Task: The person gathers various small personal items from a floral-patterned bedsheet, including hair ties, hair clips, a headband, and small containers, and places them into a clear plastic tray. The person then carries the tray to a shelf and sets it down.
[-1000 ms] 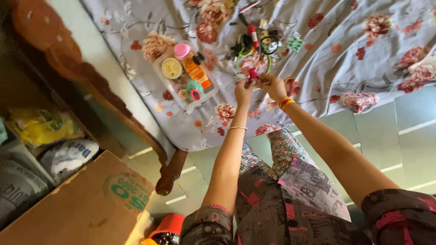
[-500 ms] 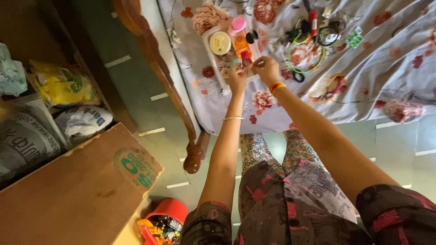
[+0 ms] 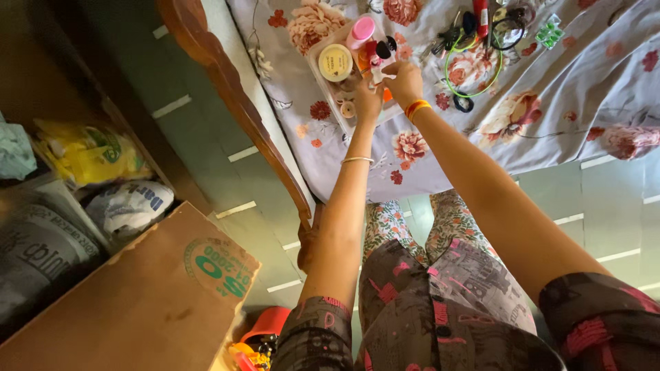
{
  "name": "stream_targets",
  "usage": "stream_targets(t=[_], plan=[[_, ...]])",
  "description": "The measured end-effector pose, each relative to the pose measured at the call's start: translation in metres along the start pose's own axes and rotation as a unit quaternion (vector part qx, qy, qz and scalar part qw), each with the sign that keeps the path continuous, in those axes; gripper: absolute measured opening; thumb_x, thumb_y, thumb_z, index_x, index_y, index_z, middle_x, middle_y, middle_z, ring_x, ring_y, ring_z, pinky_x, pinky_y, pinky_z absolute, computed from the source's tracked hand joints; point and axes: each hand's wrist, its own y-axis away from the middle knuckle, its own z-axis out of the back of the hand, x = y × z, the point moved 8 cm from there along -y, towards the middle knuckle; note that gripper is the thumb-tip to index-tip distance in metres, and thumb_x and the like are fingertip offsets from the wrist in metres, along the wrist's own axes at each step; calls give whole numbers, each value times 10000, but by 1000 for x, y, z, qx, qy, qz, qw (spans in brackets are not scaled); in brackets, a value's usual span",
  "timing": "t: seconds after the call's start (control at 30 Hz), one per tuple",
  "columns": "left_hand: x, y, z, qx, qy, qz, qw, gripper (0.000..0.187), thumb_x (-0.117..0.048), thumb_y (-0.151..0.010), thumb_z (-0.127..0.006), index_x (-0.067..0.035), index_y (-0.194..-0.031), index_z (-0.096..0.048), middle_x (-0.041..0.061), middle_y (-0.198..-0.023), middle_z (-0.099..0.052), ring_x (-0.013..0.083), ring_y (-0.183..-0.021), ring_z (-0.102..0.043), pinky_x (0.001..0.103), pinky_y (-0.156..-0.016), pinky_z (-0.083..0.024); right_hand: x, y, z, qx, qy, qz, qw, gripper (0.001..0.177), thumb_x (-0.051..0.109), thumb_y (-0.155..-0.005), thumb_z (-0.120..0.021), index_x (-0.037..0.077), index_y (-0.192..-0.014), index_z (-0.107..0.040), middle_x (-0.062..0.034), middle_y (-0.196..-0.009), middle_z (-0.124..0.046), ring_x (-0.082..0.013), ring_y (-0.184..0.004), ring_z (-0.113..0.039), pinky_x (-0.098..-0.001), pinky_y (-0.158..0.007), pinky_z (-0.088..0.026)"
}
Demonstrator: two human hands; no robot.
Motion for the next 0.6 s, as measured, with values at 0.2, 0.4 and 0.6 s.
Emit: stream_targets(t=[0.2,0.4,0.6], plan=[[-5,24,-15,45,26,64,997,422,-210,-933,-679,-31,-1314,-651,180,-1158,-750,281,-946,-748,373,-852,-574,3,21,23,-15,-45,-57,997,272,89,-789,-733,83,-1051,-807,-105,-1022,-791,-236,-847,-776,-331,-777,-597],[-48,40,-50,55,89,9,994,367,-106,-904,-672,-19,-1260,-664,139,-1177,-743,226,-926,-740,334,-846,-579,-15,50,79,-70,-89,-64,992,257,49,-814,-731,76,-1059,-804,-106,-994,-794,-184,-831,-779,-295,-729,-591],[-84,59,-126,129,104,5,986,299,-75,-901,-671,-38,-1196,-695,102,-1128,-773,214,-960,-757,329,-854,-584,-93,60,158,-140,-94,-97,981,195,101,-883,-755,65,-1072,-783,-80,-957,-791,-170,-842,-780,-290,-722,-582]])
